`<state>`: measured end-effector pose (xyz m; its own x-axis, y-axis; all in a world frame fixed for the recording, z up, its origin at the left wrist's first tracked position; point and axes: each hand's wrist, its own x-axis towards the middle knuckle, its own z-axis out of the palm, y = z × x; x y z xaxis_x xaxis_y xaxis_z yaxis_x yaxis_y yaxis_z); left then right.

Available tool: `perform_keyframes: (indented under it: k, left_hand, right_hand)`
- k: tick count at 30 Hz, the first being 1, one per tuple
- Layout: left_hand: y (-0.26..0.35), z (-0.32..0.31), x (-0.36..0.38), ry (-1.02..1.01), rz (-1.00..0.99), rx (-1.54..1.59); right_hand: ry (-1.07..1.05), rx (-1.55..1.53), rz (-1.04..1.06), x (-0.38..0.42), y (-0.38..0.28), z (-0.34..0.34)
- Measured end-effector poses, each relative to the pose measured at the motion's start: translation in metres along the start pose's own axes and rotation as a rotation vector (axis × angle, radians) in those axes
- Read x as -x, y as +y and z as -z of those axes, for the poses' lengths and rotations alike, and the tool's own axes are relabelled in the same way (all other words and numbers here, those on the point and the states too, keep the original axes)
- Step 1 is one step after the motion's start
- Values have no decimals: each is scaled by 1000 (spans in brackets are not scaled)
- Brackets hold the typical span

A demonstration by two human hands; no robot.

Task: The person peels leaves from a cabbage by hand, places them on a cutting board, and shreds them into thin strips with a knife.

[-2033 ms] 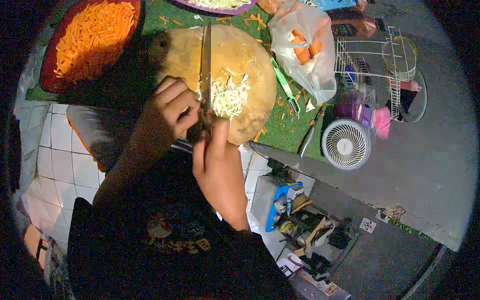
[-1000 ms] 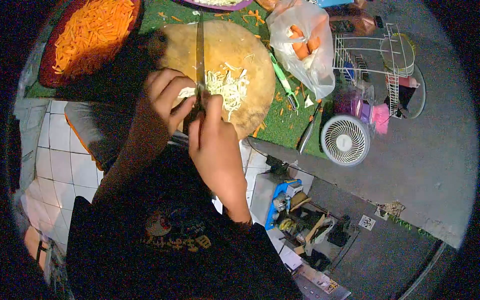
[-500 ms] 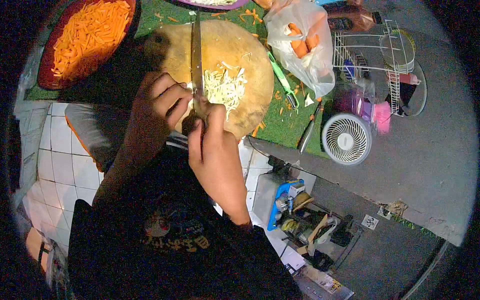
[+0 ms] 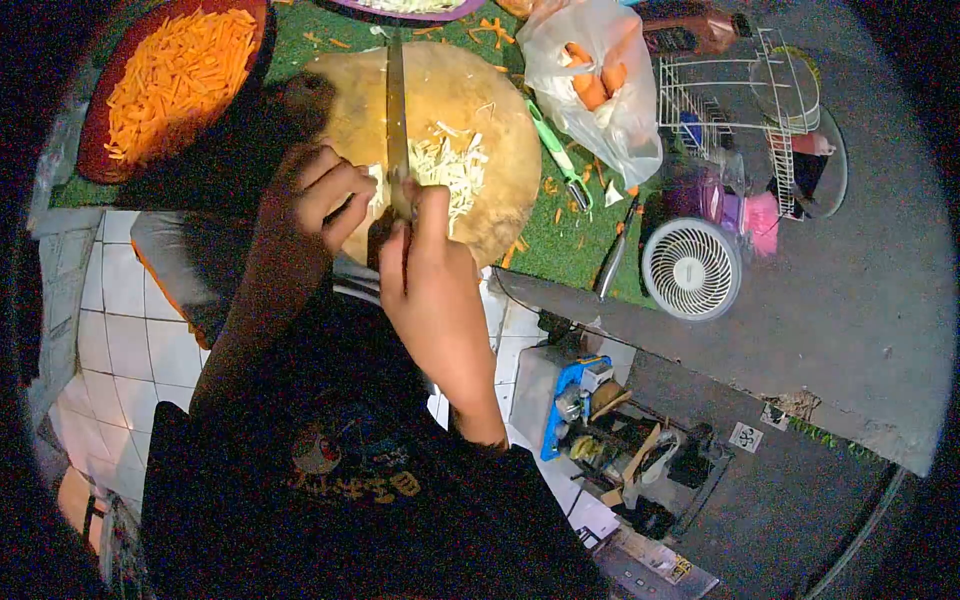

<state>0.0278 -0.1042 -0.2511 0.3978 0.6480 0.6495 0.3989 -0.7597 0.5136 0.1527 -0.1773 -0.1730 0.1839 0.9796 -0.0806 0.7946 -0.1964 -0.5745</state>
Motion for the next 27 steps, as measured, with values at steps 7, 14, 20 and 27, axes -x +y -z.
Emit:
perform_keyframes:
  k: [7, 14, 20, 27]
  left_hand:
    - [1, -2, 2, -21, 49, 23]
    - [-1, -4, 3, -50, 168, 86]
    - [-2, -3, 0, 15, 23, -6]
    - [1, 3, 2, -68, 165, 113]
  right_hand:
    - [24, 5, 76, 10, -4, -4]
    - [-91, -10, -82, 13, -14, -1]
    - [-85, 60, 19, 7, -7, -10]
    - [-54, -14, 3, -14, -5, -2]
